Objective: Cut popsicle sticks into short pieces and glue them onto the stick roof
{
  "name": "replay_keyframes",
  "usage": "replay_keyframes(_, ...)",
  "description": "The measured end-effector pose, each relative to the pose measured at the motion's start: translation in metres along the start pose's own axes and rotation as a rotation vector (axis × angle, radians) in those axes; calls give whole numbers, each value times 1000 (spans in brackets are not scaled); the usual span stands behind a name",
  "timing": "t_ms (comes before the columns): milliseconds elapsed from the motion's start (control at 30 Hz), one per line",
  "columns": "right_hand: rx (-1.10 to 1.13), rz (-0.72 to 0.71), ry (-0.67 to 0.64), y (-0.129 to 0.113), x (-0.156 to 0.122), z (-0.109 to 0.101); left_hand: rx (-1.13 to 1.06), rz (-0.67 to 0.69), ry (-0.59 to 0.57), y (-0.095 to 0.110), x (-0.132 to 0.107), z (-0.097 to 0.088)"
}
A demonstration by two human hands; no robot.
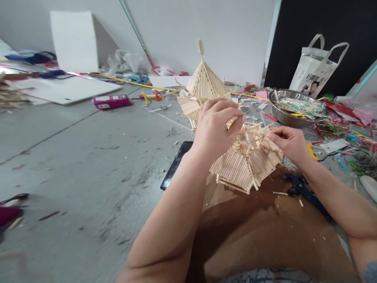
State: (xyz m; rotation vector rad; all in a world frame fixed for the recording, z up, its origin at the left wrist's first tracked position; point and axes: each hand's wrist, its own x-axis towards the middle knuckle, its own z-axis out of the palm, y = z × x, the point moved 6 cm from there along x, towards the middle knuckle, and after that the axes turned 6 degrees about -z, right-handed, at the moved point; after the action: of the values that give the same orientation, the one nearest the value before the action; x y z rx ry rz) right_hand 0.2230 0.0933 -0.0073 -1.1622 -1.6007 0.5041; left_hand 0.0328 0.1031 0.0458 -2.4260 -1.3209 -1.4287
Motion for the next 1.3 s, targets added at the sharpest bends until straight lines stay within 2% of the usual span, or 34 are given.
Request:
replay_keyframes(300, -89, -29, 3, -7, 0, -1, -2, 6, 4, 1, 0, 0)
replay_keyframes(800, -77, -19, -15, -6, 0, 0, -14, 19, 23, 0, -1, 0)
replay_keyframes(1100, -56, -1, -27, -3, 0, 0, -12, -27, -5, -1, 1, -4)
replay_keyframes(1300, -19, 37, -9, -2, 1, -3, -9, -81, 30, -9, 2, -12)
